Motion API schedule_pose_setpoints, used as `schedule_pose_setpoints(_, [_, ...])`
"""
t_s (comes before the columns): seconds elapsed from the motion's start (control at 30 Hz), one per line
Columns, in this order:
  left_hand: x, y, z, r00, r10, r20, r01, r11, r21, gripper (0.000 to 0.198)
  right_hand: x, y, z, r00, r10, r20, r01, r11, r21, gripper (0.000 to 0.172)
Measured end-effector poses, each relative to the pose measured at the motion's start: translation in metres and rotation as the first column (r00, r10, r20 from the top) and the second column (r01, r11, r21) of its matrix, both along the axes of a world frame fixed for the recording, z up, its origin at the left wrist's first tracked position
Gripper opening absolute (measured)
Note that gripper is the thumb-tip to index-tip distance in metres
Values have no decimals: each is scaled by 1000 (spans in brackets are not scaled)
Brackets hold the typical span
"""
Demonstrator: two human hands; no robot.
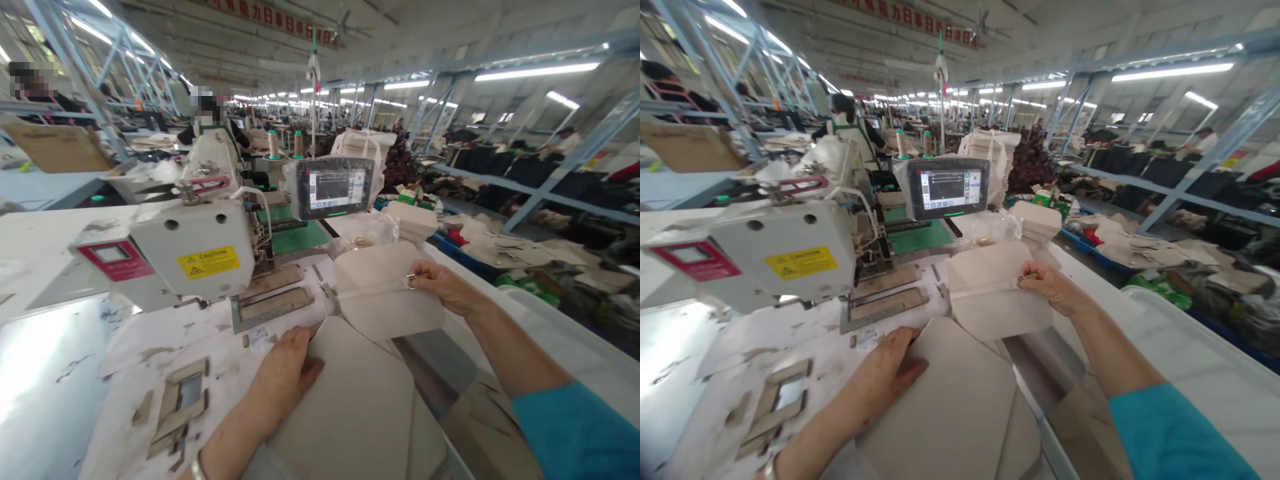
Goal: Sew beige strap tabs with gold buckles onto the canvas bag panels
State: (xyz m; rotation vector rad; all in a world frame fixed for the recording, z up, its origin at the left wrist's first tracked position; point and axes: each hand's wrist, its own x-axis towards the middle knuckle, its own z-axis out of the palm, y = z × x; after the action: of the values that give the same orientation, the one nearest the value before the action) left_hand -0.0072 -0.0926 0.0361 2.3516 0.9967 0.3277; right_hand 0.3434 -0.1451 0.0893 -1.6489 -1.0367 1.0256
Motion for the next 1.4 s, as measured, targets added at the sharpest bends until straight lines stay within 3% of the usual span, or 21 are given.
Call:
schedule_pose_setpoints(0.2, [1, -3, 5, 998, 1, -56, 0, 1000, 5, 20, -4, -6, 8, 997, -20, 69, 20, 1000, -5, 40])
schedule_pose_setpoints(0.33, [0, -1, -3, 1000, 2, -5, -2, 1000, 22, 23, -5, -5, 23, 995, 33, 95, -32, 999, -4, 42])
schedule_pose_setpoints(0.47, [-3, 5, -13, 982, 25, 188, -43, 995, 92, 52, -5, 3, 59, 982, 141, 124, -142, 990, 5, 69])
schedule_pose_setpoints(0.53, [-4, 8, -10, 953, 44, 301, -80, 991, 107, 55, -8, 9, 81, 963, 205, 175, -215, 976, 40, 84])
schedule_pose_setpoints(0.63, [0, 7, 5, 885, 115, 451, -70, 991, -115, 51, -21, 21, 110, 925, 285, 250, -319, 942, 107, 95])
schedule_pose_setpoints(0.7, [8, 4, 17, 807, 178, 563, 41, 934, -355, 57, -36, 32, 124, 893, 352, 278, -402, 904, 145, 98])
schedule_pose_setpoints(0.77, [18, -2, 24, 709, 269, 652, 190, 817, -544, 57, -53, 43, 133, 859, 427, 284, -482, 861, 163, 99])
schedule_pose_setpoints(0.83, [28, -7, 27, 643, 373, 669, 271, 705, -655, 54, -68, 53, 138, 848, 474, 239, -515, 844, 151, 96])
schedule_pose_setpoints(0.9, [36, -12, 24, 574, 475, 667, 272, 658, -702, 53, -77, 60, 141, 867, 481, 129, -496, 856, 143, 89])
schedule_pose_setpoints(1.03, [49, -20, 17, 420, 624, 659, 254, 616, -746, 51, -74, 65, 129, 862, 456, -222, -394, 878, 272, 63])
schedule_pose_setpoints(1.17, [59, -25, 16, 338, 677, 653, 330, 565, -756, 44, -78, 60, 83, 731, 457, -507, -218, 860, 462, 53])
schedule_pose_setpoints(1.3, [66, -26, 12, 304, 713, 632, 364, 527, -768, 39, -106, 57, 30, 704, 277, -654, 24, 911, 411, 46])
schedule_pose_setpoints(1.4, [71, -24, 0, 327, 747, 579, 342, 478, -809, 38, -123, 60, 9, 655, 222, -723, 80, 930, 358, 45])
